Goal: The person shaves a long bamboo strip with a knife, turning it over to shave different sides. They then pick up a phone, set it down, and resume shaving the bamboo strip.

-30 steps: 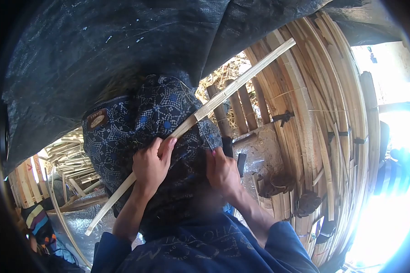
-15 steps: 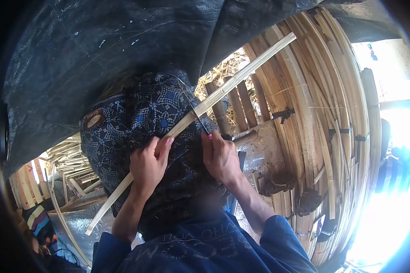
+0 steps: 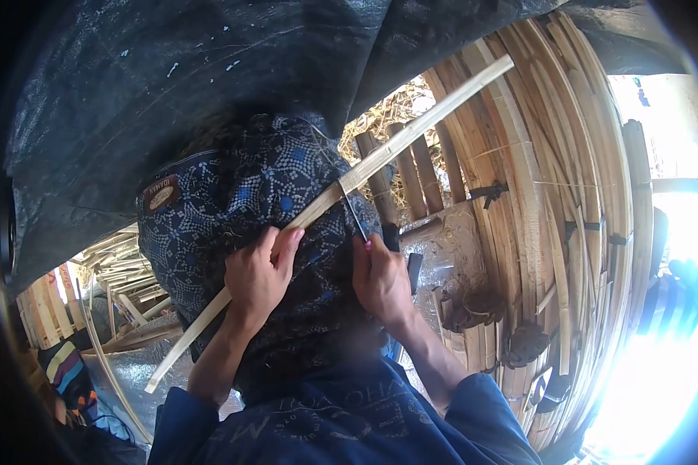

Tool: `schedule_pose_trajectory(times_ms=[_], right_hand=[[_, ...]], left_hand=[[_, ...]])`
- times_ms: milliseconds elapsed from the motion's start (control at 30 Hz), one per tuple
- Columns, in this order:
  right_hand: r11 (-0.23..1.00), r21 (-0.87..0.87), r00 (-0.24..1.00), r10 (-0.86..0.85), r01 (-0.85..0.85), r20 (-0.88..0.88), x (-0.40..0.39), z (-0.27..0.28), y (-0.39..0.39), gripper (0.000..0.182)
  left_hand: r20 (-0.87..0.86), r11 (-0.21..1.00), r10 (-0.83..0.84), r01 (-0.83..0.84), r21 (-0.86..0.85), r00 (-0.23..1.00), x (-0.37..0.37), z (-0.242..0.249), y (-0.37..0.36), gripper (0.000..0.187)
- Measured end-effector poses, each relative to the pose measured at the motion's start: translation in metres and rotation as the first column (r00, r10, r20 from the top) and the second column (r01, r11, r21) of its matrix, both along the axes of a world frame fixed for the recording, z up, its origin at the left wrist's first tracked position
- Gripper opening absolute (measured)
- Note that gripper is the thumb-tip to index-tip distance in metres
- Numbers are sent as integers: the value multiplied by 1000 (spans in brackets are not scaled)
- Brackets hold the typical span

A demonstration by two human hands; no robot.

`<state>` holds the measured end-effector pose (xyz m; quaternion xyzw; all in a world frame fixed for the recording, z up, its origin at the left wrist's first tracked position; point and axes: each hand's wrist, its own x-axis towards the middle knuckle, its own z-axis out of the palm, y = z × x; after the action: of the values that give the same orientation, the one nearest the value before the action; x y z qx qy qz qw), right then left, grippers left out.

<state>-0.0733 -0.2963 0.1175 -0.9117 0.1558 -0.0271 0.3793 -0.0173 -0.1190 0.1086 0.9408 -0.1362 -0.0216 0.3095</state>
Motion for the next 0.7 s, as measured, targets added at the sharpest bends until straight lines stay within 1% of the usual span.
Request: schedule_pose_trajectory(times_ms=[67,100,167,200,233,300,333,367,433,467,533,567,600,633,700], right_hand=[[1000,-9,1000,-14,14,25,8,-2,0,20],[1000,-6,1000,-20,20,19,17,0,1,20],[998,-42,992,42,-38,118,35,5,5,21],[998,-29,989,50,-47,142,41,6,7,20],[999,-29,989,48,-44,142,39,5,6,20],[996,-59,982,82,-73,169,30,1,7,24],[990,-112,977,108,-88,186,18,-6,5,24],[989,-114,975,112,-91,192,2,-5,4,24],[999,35,999,30,-31,44,-24,0,-1,24],[999,29,998,33,-34,50,-27,6,-5,24],[996,77,997,-47,52,-67,-30,22,-6,23],[996,75,996,-50,55,-67,-25,26,-5,23],[998,36,998,-53,54,-46,-17,29,-5,24],[998,-1,998,-58,58,-23,-9,30,-5,25],[999,15,999,-48,48,-7,5,27,-5,27]], left_hand=[[136,997,-33,42,-67,990,1,-3,0,33],[130,997,-40,49,-64,991,0,-3,0,33],[85,998,-12,17,-54,996,1,-2,-1,33],[51,999,-4,6,-42,999,2,-2,-1,33],[51,999,-7,9,-41,999,1,-3,0,33],[-11,998,25,-26,-49,1000,-1,-4,1,33],[-5,998,29,-29,-50,1000,-1,-3,1,33],[-26,998,31,-33,-54,999,-1,-2,2,33],[-41,997,39,-42,-65,998,-2,-1,2,33],[-43,997,29,-32,-76,999,-2,1,2,34],[-44,996,12,-16,-89,999,0,1,2,34],[17,997,1,0,-80,1000,-1,0,3,35],[77,997,-12,18,-70,997,-2,-1,2,36],[76,997,-21,27,-72,997,-3,-3,2,36],[88,999,-22,26,-42,996,-2,-5,2,35]])
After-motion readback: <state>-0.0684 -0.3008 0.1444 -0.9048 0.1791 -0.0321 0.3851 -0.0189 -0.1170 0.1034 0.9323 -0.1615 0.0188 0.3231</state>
